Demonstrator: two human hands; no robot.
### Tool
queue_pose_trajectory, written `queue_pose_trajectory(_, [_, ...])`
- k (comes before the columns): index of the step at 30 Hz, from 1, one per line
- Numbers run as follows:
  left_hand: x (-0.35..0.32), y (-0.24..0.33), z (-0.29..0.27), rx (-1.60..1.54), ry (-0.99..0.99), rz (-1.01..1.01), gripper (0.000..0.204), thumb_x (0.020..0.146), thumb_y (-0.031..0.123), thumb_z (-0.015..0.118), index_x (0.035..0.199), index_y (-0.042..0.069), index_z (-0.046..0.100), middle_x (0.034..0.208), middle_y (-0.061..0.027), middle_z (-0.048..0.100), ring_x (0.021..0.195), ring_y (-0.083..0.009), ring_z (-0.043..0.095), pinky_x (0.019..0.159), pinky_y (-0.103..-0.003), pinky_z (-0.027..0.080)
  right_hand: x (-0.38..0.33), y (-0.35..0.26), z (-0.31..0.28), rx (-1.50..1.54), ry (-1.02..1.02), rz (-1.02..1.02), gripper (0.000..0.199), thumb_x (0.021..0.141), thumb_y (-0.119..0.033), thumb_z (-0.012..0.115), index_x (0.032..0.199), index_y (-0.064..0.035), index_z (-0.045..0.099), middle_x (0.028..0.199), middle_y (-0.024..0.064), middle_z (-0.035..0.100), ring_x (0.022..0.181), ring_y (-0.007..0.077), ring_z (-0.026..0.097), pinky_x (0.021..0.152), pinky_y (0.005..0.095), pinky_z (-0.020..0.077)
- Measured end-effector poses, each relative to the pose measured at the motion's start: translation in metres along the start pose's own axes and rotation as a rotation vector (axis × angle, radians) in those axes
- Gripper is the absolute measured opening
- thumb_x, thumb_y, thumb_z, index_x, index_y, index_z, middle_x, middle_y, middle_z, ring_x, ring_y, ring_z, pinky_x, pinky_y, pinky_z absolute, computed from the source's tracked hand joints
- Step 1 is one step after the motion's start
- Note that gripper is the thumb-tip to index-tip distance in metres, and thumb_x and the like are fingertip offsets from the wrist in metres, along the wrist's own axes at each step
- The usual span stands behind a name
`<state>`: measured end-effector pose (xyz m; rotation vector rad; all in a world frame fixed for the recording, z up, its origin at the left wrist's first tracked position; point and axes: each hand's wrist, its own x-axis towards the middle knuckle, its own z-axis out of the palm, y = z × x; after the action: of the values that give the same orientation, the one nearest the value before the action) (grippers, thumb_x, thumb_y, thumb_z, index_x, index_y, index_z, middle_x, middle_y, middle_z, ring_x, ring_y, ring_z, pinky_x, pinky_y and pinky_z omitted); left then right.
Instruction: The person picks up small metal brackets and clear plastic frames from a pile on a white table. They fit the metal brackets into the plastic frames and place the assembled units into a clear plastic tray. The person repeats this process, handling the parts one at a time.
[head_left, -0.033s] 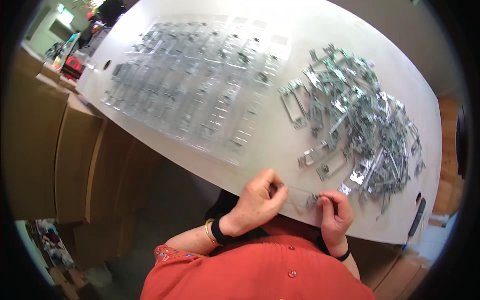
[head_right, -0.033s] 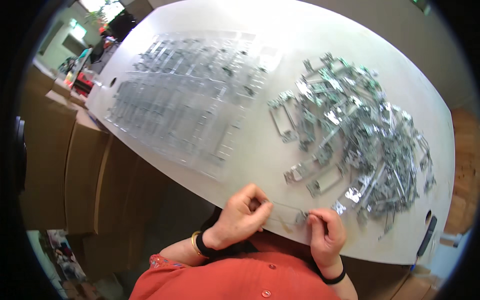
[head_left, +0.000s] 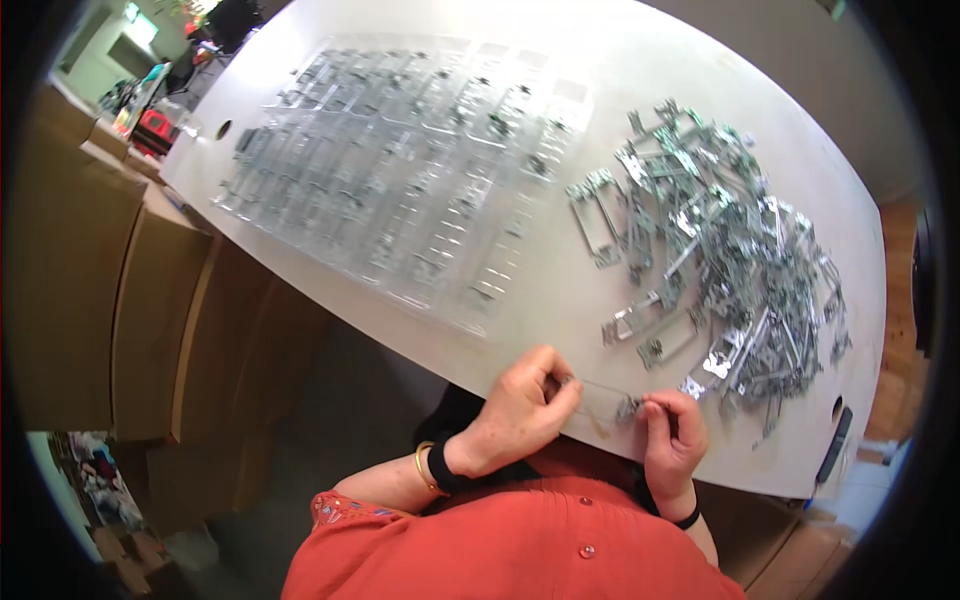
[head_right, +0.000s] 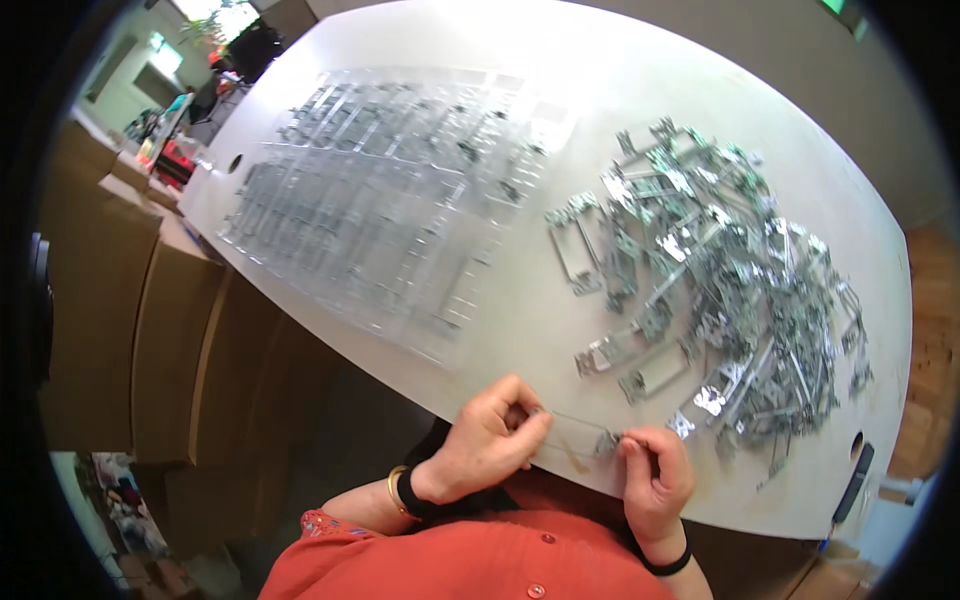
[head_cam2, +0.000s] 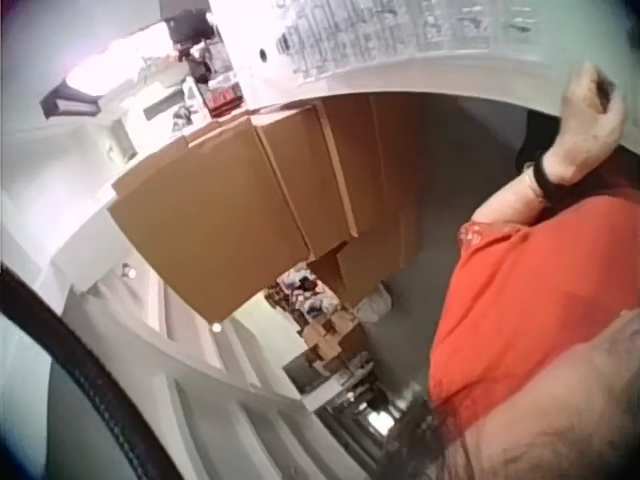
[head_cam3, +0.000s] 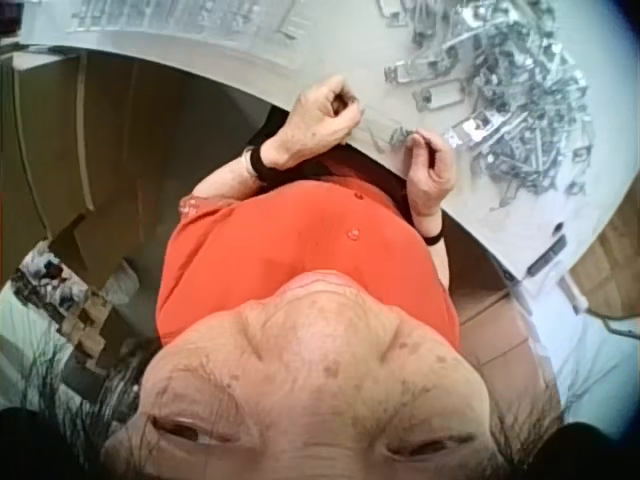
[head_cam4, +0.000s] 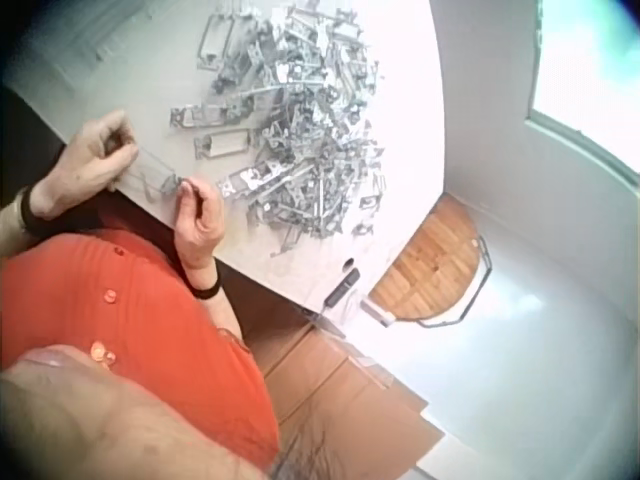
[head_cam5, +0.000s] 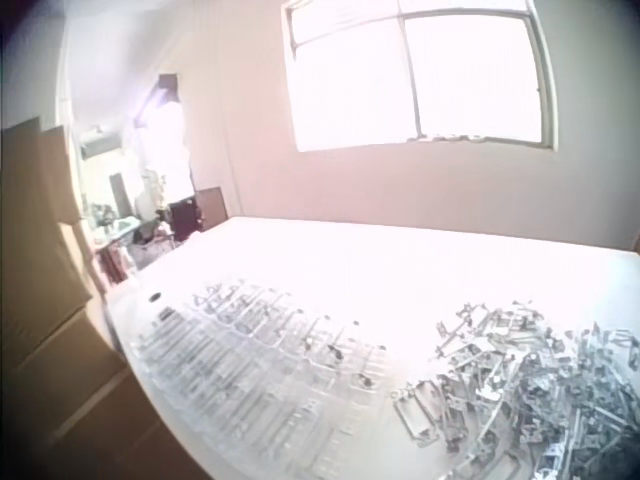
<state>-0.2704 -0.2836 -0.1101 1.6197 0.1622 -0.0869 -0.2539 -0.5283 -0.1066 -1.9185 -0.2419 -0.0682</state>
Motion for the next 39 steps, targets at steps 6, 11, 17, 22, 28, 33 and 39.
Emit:
queue_pose_trajectory(6, [0.0001,0.0075,-0.0007,0.002,0.004,-0.026,0.015,0.106,0.005,0.072,0.104,0.002,0.057,0.081,-0.0025,0.066,0.06,-0.0071,0.066,0.051,-0.025,0.052,0.0,0.0044,-0.0045,-0.059,-0.076,-0.069,0.006,0.11,0.003,0.068,0.114,0.0001,0.068,0.109,0.0076,0.071,0.085,0.0108,0.066,0.079,0.0257,0.0548])
queue_pose_trajectory(11, [0.0016,0.0029,-0.001,0.002,0.001,0.028,0.017,0.106,0.006,0.072,0.102,0.001,0.057,0.081,-0.0032,0.065,0.06,-0.0074,0.066,0.051,-0.026,0.051,0.0015,0.0029,0.0016,-0.016,0.004,-0.057,0.009,0.105,0.005,0.073,0.112,-0.0005,0.071,0.101,0.01,0.073,0.08,0.0156,0.068,0.072,0.0283,0.0544])
queue_pose_trajectory(17, [0.0018,0.0027,0.0008,0.011,0.023,0.079,0.017,0.106,0.006,0.073,0.101,0.002,0.057,0.082,-0.0029,0.064,0.061,-0.007,0.065,0.051,-0.026,0.05,0.0014,0.004,-0.0004,-0.074,-0.019,-0.1,0.009,0.105,0.003,0.074,0.111,-0.001,0.071,0.101,0.0099,0.072,0.079,0.0155,0.068,0.071,0.0291,0.0541])
queue_pose_trajectory(22, [0.0002,0.0019,0.0009,-0.01,0.024,0.072,0.018,0.106,0.007,0.073,0.1,0.002,0.057,0.084,-0.0029,0.064,0.061,-0.0069,0.064,0.053,-0.026,0.05,0.0012,0.0008,0.0014,-0.076,-0.011,-0.094,0.009,0.104,0.004,0.074,0.11,-0.0011,0.071,0.101,0.0097,0.072,0.079,0.0159,0.067,0.072,0.0294,0.0542])
queue_pose_trajectory(28, [0.0002,0.0017,0.0009,0.048,0.052,0.115,0.019,0.105,0.01,0.074,0.1,0.001,0.059,0.085,-0.0046,0.065,0.061,-0.0092,0.065,0.053,-0.028,0.051,-0.0009,0.0061,0.001,-0.062,-0.008,-0.092,0.008,0.105,0.004,0.073,0.111,-0.0009,0.071,0.102,0.0096,0.071,0.08,0.016,0.068,0.073,0.0295,0.0547])
queue_pose_trajectory(33, [0.0,0.0074,-0.0004,0.062,0.05,0.102,0.019,0.105,0.01,0.075,0.1,0.001,0.06,0.085,-0.0055,0.065,0.062,-0.0101,0.065,0.054,-0.03,0.052,-0.0014,0.0038,0.002,-0.007,-0.002,-0.043,0.009,0.105,0.005,0.073,0.112,-0.0006,0.071,0.104,0.0102,0.072,0.081,0.0159,0.068,0.075,0.0294,0.0556])
queue_pose_trajectory(39, [0.0005,0.0032,0.0009,0.08,0.066,0.119,0.019,0.104,0.01,0.075,0.099,0.001,0.059,0.085,-0.0057,0.065,0.063,-0.0099,0.064,0.055,-0.029,0.052,0.0002,0.0002,0.0021,-0.049,-0.011,-0.072,0.011,0.105,0.006,0.071,0.114,-0.0006,0.071,0.105,0.0104,0.072,0.082,0.0155,0.068,0.075,0.0294,0.0561])
